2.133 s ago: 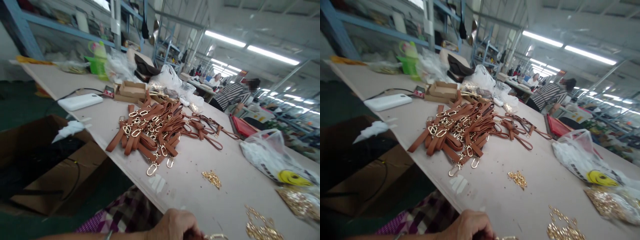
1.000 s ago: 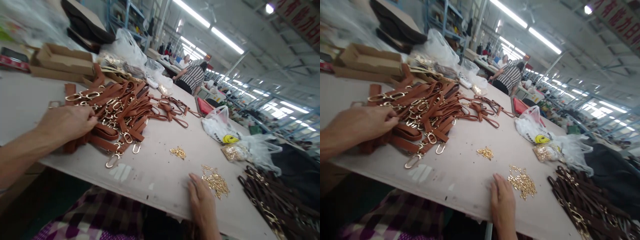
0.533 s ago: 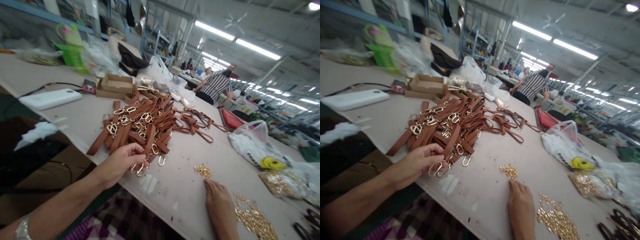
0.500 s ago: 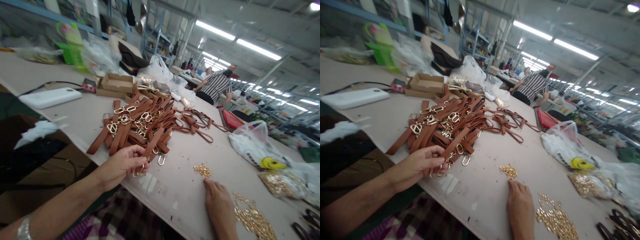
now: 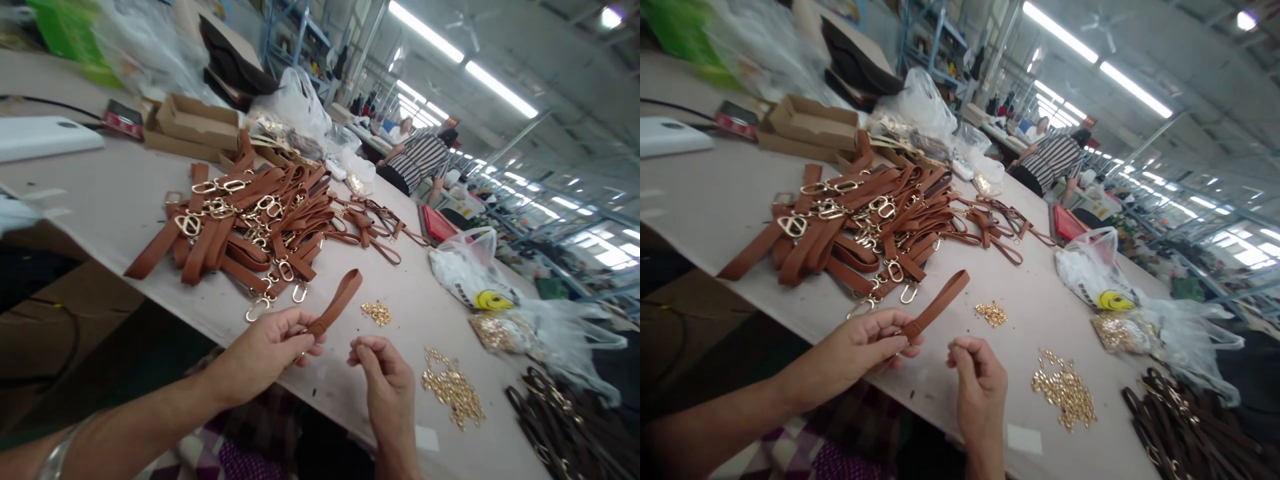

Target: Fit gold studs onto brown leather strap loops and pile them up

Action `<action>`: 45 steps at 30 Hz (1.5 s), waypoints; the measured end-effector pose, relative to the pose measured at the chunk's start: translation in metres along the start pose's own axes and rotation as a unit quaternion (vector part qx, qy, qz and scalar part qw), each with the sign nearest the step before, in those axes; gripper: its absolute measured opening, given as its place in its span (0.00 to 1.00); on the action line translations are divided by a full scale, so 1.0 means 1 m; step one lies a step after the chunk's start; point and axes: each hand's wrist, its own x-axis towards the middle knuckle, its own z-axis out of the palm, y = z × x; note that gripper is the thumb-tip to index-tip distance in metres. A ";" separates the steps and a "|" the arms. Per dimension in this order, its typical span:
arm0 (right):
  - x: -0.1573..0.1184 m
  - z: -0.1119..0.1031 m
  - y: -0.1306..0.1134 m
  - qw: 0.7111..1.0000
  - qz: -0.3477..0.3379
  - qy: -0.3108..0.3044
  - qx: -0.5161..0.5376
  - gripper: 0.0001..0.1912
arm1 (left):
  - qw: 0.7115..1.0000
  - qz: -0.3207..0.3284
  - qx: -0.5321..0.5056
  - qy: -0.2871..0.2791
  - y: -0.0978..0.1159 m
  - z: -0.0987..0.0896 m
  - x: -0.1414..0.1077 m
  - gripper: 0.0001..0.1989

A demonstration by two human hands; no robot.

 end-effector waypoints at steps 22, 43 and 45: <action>-0.034 0.026 -0.018 0.981 0.060 0.032 0.182 0.07 | 0.919 0.206 0.333 -0.042 -0.029 0.010 -0.004 0.17; 0.051 -0.140 0.073 0.859 0.005 0.111 -0.499 0.14 | 0.995 -0.060 0.063 0.042 -0.038 0.008 0.004 0.24; 0.057 -0.141 0.076 0.843 0.007 0.087 -0.531 0.14 | 0.994 -0.067 0.061 0.065 -0.036 0.010 0.005 0.23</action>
